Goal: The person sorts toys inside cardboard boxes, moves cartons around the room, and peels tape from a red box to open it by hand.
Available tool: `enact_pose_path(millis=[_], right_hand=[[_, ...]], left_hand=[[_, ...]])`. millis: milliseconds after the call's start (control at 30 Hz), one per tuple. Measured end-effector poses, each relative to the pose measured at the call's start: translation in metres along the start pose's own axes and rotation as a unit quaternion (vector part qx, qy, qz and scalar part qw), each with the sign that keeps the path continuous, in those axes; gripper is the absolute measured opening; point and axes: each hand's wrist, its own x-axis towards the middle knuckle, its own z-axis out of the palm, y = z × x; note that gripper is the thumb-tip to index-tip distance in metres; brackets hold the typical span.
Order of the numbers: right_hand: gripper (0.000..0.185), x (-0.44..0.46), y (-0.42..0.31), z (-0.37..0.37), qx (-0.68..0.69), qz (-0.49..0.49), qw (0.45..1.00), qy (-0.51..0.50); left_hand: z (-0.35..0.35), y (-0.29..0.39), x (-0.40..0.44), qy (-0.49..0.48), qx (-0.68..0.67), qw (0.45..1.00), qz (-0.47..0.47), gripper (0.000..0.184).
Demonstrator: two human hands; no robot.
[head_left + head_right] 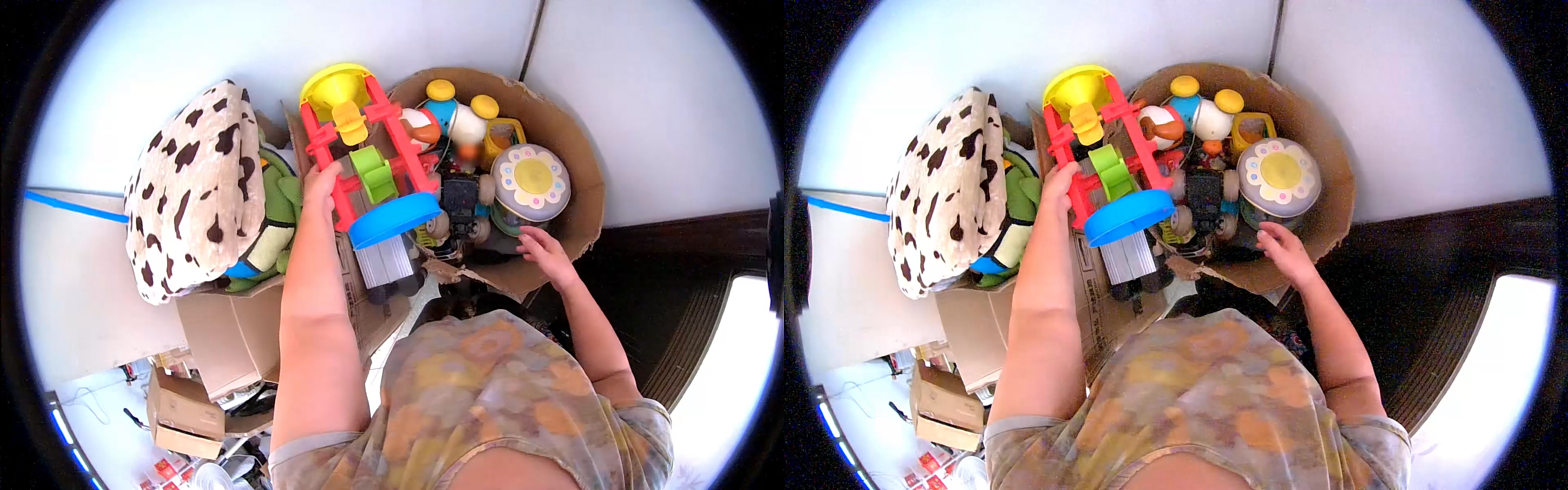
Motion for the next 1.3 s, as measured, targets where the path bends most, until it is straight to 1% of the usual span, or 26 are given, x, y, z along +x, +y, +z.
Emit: enact_pose_path(millis=[33,100,167,233,267,333,367,433,467,500,567,600,667,700,733,833,867,900,967,1000,1033,1133,1167,1233,1267,1300], right_hand=[[0.044,-0.002,0.001,-0.001,-0.005,-0.002,1.000,-0.002],[0.042,-0.006,0.002,-0.003,-0.002,0.004,1.000,0.005],[0.041,-0.008,0.006,-0.005,0.000,0.009,1.000,0.011],[0.040,-0.008,0.011,-0.009,-0.012,0.020,1.000,-0.011],[0.040,-0.008,0.013,-0.010,-0.010,0.018,1.000,-0.011],[0.040,-0.010,0.017,-0.011,-0.006,0.011,1.000,-0.014],[0.040,-0.010,0.018,-0.011,-0.003,0.011,1.000,-0.012],[0.039,-0.012,0.016,-0.014,-0.011,0.017,1.000,-0.001],[0.039,-0.013,0.017,-0.014,-0.009,0.018,1.000,0.002],[0.039,-0.014,0.017,-0.015,-0.006,0.018,1.000,0.005],[0.039,-0.013,0.017,-0.017,-0.002,0.021,1.000,0.008],[0.039,-0.013,0.019,-0.019,-0.004,0.028,1.000,0.007],[0.039,-0.013,0.022,-0.020,-0.006,0.040,0.999,0.005],[0.039,-0.012,0.022,-0.020,-0.005,0.031,1.000,0.001],[0.039,-0.010,0.021,-0.018,-0.003,0.022,1.000,-0.003],[0.039,-0.011,0.014,-0.016,-0.007,0.031,0.999,0.003],[0.039,-0.010,0.015,-0.014,0.006,0.010,1.000,0.026],[0.039,-0.010,0.016,-0.014,0.010,0.013,0.999,0.030],[0.039,-0.011,0.016,-0.014,0.015,0.007,1.000,0.022],[0.039,-0.012,0.015,-0.014,0.018,0.010,0.999,0.026],[0.039,-0.012,0.014,-0.014,0.021,0.011,0.999,0.030],[0.039,-0.011,0.018,-0.018,0.018,0.013,0.999,0.036],[0.039,-0.011,0.019,-0.020,0.011,0.011,0.999,0.036],[0.039,-0.011,0.019,-0.021,-0.005,0.015,1.000,0.023],[0.040,-0.011,0.019,-0.022,-0.022,0.017,1.000,0.009],[0.040,-0.010,0.019,-0.022,-0.025,0.017,1.000,0.007]], left_hand=[[0.002,0.004,0.002,-0.002,0.005,1.000,0.000,0.024],[0.005,0.017,0.004,0.021,0.127,0.991,0.021,0.025],[0.011,0.026,0.003,0.041,0.159,0.985,0.046,0.028],[0.009,0.027,0.011,0.078,0.290,0.949,0.099,0.032],[0.009,0.025,0.014,0.079,0.291,0.948,0.102,0.032],[0.011,0.022,0.012,0.145,0.386,0.898,0.154,0.040],[0.012,0.020,0.011,0.142,0.388,0.897,0.156,0.040],[0.017,0.019,0.002,0.198,0.499,0.813,0.225,0.048],[0.018,0.019,0.001,0.201,0.513,0.809,0.206,0.054],[0.021,0.021,-0.002,0.198,0.514,0.809,0.206,0.054],[0.027,0.029,-0.009,0.208,0.548,0.766,0.265,0.056],[0.030,0.034,-0.012,0.214,0.575,0.743,0.267,0.057],[0.037,0.041,-0.015,0.220,0.585,0.733,0.268,0.058],[0.039,0.044,-0.017,0.228,0.594,0.722,0.273,0.059],[0.041,0.049,-0.021,0.231,0.611,0.712,0.256,0.061],[0.040,0.051,-0.020,0.238,0.613,0.718,0.226,0.063],[0.040,0.049,-0.019,0.247,0.615,0.718,0.210,0.063],[0.043,0.050,-0.024,0.242,0.618,0.717,0.213,0.063],[0.048,0.052,-0.037,0.241,0.689,0.646,0.222,0.064],[0.045,0.050,-0.034,0.247,0.709,0.629,0.202,0.064],[0.041,0.048,-0.031,0.243,0.709,0.630,0.203,0.064],[0.032,0.041,-0.036,0.216,0.744,0.576,0.260,0.060],[0.033,0.040,-0.036,0.213,0.744,0.577,0.260,0.060],[0.031,0.040,-0.033,0.183,0.797,0.515,0.255,0.060],[0.032,0.041,-0.031,0.183,0.796,0.518,0.254,0.060],[0.035,0.047,-0.030,0.166,0.819,0.499,0.229,0.060]])
